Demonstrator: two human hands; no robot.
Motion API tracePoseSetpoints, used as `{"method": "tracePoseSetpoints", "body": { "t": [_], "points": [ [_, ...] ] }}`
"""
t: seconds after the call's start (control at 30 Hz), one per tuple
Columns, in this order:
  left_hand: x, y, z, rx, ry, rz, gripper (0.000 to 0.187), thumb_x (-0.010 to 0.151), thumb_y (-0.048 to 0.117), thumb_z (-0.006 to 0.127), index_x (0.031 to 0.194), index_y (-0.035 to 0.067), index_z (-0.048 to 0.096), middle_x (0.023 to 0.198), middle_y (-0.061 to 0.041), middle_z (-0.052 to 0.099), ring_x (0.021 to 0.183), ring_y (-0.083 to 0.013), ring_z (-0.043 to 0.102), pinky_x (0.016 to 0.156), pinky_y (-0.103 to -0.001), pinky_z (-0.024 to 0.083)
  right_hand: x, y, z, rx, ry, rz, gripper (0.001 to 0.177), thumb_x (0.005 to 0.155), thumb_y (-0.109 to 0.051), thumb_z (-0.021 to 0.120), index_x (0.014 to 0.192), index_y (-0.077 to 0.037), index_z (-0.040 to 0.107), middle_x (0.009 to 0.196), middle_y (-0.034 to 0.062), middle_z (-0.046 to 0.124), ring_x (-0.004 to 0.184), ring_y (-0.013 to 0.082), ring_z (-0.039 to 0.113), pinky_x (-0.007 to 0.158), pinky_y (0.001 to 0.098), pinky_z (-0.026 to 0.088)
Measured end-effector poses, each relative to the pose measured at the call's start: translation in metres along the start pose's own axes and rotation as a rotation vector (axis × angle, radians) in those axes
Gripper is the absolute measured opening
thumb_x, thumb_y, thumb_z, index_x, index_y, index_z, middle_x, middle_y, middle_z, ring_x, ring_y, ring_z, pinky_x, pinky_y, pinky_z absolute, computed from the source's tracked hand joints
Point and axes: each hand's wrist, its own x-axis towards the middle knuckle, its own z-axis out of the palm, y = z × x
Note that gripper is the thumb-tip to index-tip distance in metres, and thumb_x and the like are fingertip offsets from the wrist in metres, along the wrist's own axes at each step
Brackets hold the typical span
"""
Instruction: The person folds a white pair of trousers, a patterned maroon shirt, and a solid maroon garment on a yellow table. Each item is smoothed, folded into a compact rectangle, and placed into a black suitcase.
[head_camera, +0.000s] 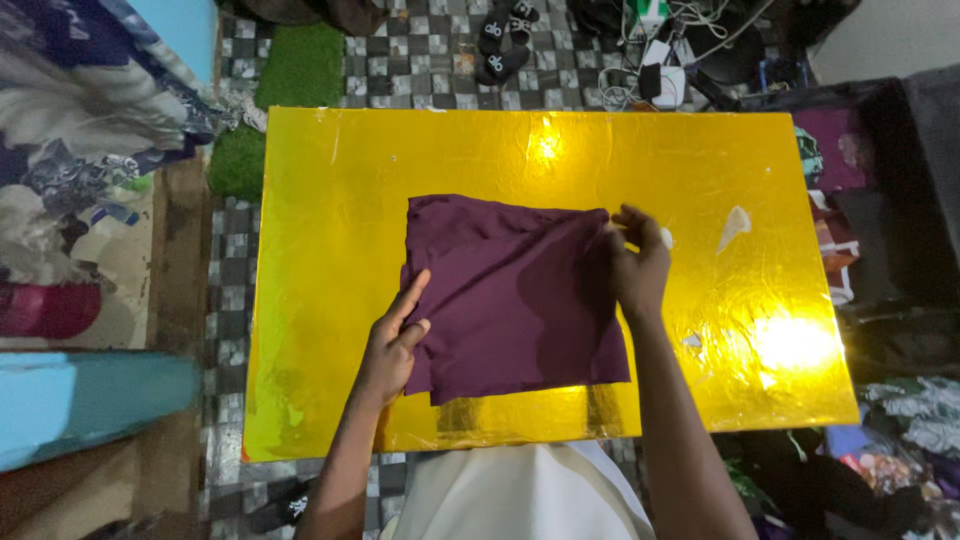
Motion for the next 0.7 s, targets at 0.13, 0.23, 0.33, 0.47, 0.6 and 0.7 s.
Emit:
{"method": "tracePoseSetpoints", "body": {
  "t": [0.13,0.23,0.33,0.47,0.6,0.7],
  "points": [
    [-0.004,-0.008,0.007,0.051,0.072,0.161,0.070,0.092,0.005,0.053,0.160,0.008,0.037,0.169,-0.011,0.036,0.158,-0.0249,0.029,0.126,-0.037,0.022,-0.037,-0.007,-0.001,-0.371,-0.082,-0.178,0.048,0.097,-0.026,0.071,0.136,-0.002,0.060,0.129,0.0228,0.064,0.117,0.0409,0.058,0.099,0.0469,0.047],
    [0.005,-0.024,0.005,0.328,0.208,0.155,0.073,0.093,0.013,0.061,0.160,0.006,0.034,0.167,-0.015,0.033,0.156,-0.0274,0.028,0.124,-0.039,0.025,-0.041,0.003,0.003,-0.445,-0.056,-0.365,0.050,0.103,-0.029,0.064,0.143,0.000,0.057,0.139,0.0263,0.059,0.127,0.0453,0.053,0.109,0.0516,0.042],
    [0.008,-0.029,0.000,0.460,0.282,0.067,0.071,0.092,0.021,0.063,0.157,0.006,0.039,0.163,-0.017,0.041,0.151,-0.0301,0.038,0.120,-0.040,0.034,-0.037,0.008,-0.001,-0.478,-0.087,-0.331,0.049,0.105,-0.032,0.060,0.143,-0.002,0.057,0.138,0.0225,0.061,0.125,0.0449,0.054,0.110,0.0524,0.042],
    [0.015,-0.006,0.011,0.640,0.373,0.005,0.074,0.094,0.040,0.069,0.152,0.003,0.044,0.148,-0.024,0.048,0.137,-0.0380,0.049,0.114,-0.043,0.042,-0.019,-0.010,0.006,-0.537,-0.116,-0.212,0.067,0.097,-0.045,0.066,0.143,0.001,0.054,0.132,0.0250,0.058,0.115,0.0469,0.053,0.097,0.0543,0.046],
    [0.015,0.014,0.038,0.832,0.376,-0.167,0.079,0.088,0.045,0.070,0.154,0.010,0.043,0.145,-0.026,0.039,0.128,-0.0422,0.052,0.099,-0.048,0.048,-0.009,-0.025,0.021,-0.621,-0.178,-0.199,0.068,0.092,-0.047,0.067,0.141,-0.002,0.052,0.125,0.0272,0.056,0.113,0.0463,0.052,0.087,0.0548,0.050],
    [0.013,0.014,0.053,1.091,0.386,-0.131,0.066,0.093,0.042,0.067,0.148,0.008,0.052,0.151,-0.028,0.035,0.136,-0.0449,0.044,0.102,-0.057,0.044,0.010,-0.017,0.020,-0.650,-0.239,-0.057,0.045,0.105,-0.041,0.058,0.140,-0.013,0.056,0.131,0.0212,0.057,0.123,0.0405,0.054,0.095,0.0531,0.051]
  ]
}}
